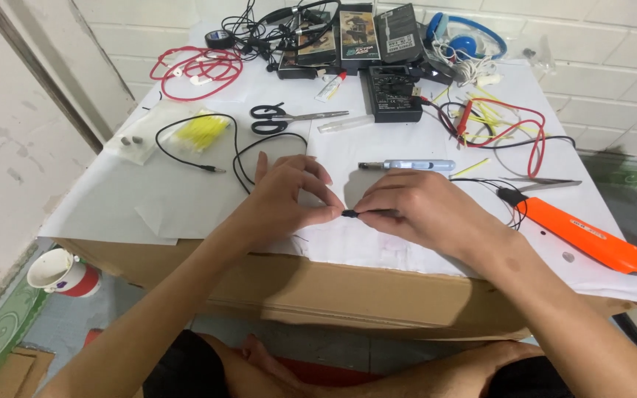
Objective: Assembling and connecting small electronic components and wires on a workbench using various tools.
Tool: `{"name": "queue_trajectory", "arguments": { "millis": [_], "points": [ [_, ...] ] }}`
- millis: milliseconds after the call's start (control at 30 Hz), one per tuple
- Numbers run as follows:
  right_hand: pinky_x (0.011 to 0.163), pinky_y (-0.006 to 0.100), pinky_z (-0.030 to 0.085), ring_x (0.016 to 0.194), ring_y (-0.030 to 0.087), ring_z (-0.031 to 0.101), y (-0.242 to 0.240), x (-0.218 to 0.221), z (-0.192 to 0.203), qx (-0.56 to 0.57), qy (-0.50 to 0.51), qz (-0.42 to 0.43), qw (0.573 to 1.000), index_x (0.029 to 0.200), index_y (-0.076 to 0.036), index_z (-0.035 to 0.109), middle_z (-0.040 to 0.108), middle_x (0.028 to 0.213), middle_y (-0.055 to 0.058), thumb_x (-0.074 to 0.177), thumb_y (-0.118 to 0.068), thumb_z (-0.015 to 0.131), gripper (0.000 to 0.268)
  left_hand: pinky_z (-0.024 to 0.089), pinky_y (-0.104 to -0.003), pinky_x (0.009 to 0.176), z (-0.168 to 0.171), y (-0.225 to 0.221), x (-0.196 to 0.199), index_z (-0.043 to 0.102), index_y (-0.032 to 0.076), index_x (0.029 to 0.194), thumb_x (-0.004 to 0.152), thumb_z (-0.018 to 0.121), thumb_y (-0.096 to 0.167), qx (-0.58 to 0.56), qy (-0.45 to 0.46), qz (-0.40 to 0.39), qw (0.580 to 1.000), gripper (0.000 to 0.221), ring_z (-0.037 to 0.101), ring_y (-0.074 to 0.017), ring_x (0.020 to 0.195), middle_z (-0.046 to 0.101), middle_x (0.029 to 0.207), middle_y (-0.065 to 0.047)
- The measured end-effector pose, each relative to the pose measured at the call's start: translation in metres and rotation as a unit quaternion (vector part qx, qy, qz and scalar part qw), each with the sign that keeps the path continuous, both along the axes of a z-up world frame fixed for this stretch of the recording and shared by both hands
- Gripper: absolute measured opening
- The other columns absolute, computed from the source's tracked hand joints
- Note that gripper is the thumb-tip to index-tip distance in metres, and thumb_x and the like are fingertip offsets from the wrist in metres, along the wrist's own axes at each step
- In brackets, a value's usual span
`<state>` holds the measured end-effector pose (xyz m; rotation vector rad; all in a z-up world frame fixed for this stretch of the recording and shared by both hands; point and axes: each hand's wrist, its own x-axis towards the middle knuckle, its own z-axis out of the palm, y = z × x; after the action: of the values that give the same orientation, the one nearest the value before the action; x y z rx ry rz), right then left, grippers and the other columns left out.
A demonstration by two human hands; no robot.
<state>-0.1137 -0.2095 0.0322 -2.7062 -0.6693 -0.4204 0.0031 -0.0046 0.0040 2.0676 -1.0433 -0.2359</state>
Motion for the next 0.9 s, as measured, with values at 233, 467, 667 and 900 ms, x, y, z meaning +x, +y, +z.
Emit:
{"name": "queue_trajectory", "arguments": {
  "millis": [233, 467, 667, 900],
  "points": [
    [0.077, 0.036, 0.058, 0.086, 0.029, 0.074, 0.005, 0.0, -0.003, -0.004, -0.027, -0.019, 0.999, 0.09, -0.005, 0.08, 0.077, 0.087, 0.014, 0.089, -0.011, 0.075, 0.008, -0.012, -0.074, 0.116, 0.001, 0.0, -0.002, 0.084, 0.011, 0.096, 0.083, 0.081, 0.016, 0.001, 0.008, -0.004, 1.0, 0.014, 0.047, -0.0334, 0.139, 0.069, 0.115, -0.013],
    [0.077, 0.037, 0.059, 0.086, 0.03, 0.073, 0.004, 0.003, -0.009, 0.023, -0.055, 0.007, 0.998, 0.092, -0.005, 0.079, 0.076, 0.088, 0.013, 0.09, -0.01, 0.074, 0.007, -0.012, -0.073, 0.116, 0.001, 0.0, -0.002, 0.084, 0.01, 0.096, 0.082, 0.083, 0.015, -0.002, 0.012, -0.002, 1.0, 0.015, 0.048, -0.0336, 0.139, 0.069, 0.115, -0.014],
    [0.075, 0.036, 0.059, 0.085, 0.03, 0.072, 0.002, 0.003, -0.016, 0.036, -0.059, 0.013, 0.998, 0.091, -0.005, 0.078, 0.076, 0.088, 0.012, 0.09, -0.008, 0.073, 0.007, -0.013, -0.075, 0.115, 0.003, 0.003, 0.002, 0.084, 0.007, 0.096, 0.083, 0.081, 0.013, -0.002, 0.023, -0.018, 1.0, 0.014, 0.047, -0.037, 0.139, 0.069, 0.116, -0.017],
    [0.073, 0.036, 0.058, 0.084, 0.03, 0.072, 0.004, 0.003, -0.013, 0.036, -0.054, 0.016, 0.998, 0.091, -0.004, 0.079, 0.075, 0.086, 0.012, 0.091, -0.006, 0.072, 0.007, -0.013, -0.075, 0.115, -0.002, 0.002, 0.007, 0.084, 0.01, 0.094, 0.084, 0.08, 0.015, 0.01, 0.022, -0.02, 1.0, 0.012, 0.046, -0.0357, 0.141, 0.07, 0.117, -0.015]
  ]
}}
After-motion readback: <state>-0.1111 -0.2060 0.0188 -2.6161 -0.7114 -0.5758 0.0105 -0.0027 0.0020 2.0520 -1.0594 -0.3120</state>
